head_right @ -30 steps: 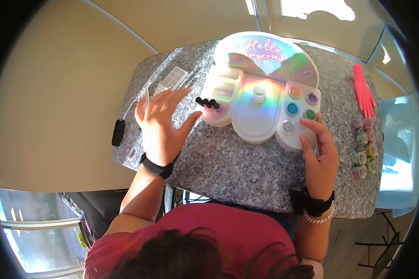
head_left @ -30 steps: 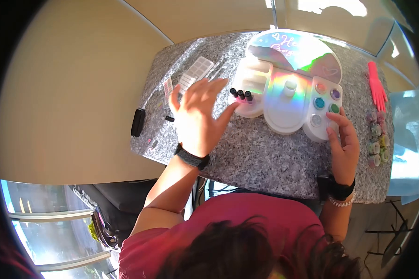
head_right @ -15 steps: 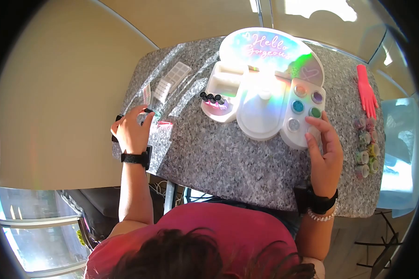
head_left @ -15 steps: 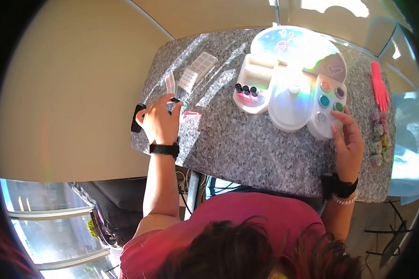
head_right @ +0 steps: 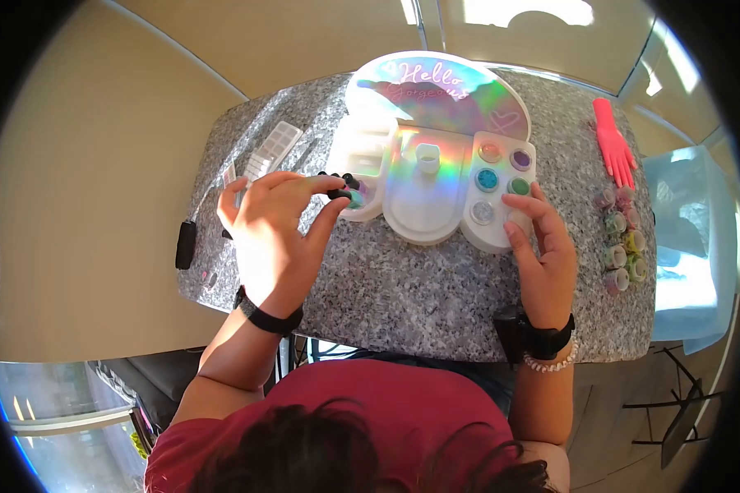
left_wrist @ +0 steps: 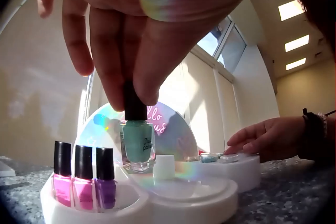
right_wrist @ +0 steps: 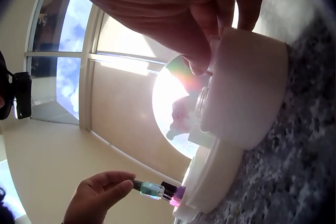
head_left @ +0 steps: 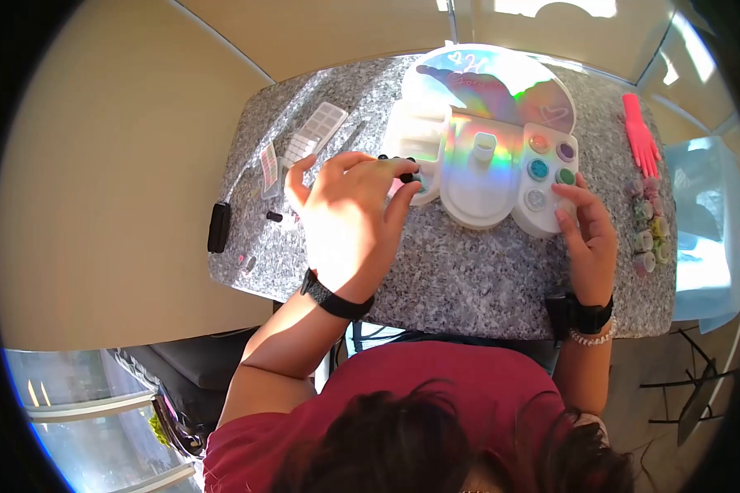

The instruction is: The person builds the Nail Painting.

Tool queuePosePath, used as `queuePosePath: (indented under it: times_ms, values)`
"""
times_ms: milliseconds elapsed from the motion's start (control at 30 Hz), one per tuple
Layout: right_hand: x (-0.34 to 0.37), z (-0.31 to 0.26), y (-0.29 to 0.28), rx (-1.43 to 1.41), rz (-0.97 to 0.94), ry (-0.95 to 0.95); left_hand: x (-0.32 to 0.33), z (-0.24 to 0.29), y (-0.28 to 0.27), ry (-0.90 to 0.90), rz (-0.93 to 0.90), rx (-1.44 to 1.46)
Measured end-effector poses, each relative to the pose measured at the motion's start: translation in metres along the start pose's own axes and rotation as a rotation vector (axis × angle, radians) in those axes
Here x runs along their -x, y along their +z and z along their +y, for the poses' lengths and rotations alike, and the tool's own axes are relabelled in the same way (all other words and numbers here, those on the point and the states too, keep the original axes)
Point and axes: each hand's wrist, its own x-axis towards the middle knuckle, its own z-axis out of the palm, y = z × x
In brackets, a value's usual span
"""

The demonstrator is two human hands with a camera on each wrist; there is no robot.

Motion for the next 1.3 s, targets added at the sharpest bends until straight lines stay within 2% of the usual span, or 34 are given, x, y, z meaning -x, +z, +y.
queuePosePath:
  times_ms: [233, 533, 833, 1300]
  values:
    - [0.001, 0.002, -0.001, 0.004, 0.023, 0.002, -0.012, -0.005, 0.030, 0.034, -0.017, 0.021]
    - [0.001, 0.001, 0.001, 0.012, 0.015, 0.005, -0.014, -0.004, 0.026, 0.068, -0.021, -0.003]
    - [0.002, 0.001, 0.000, 0.014, 0.011, -0.004, -0.010, -0.011, 0.045, 0.140, -0.066, -0.057]
    - [0.001, 0.000, 0.000, 0.003, 0.009, 0.003, -0.008, -0.025, 0.062, 0.106, -0.170, -0.021]
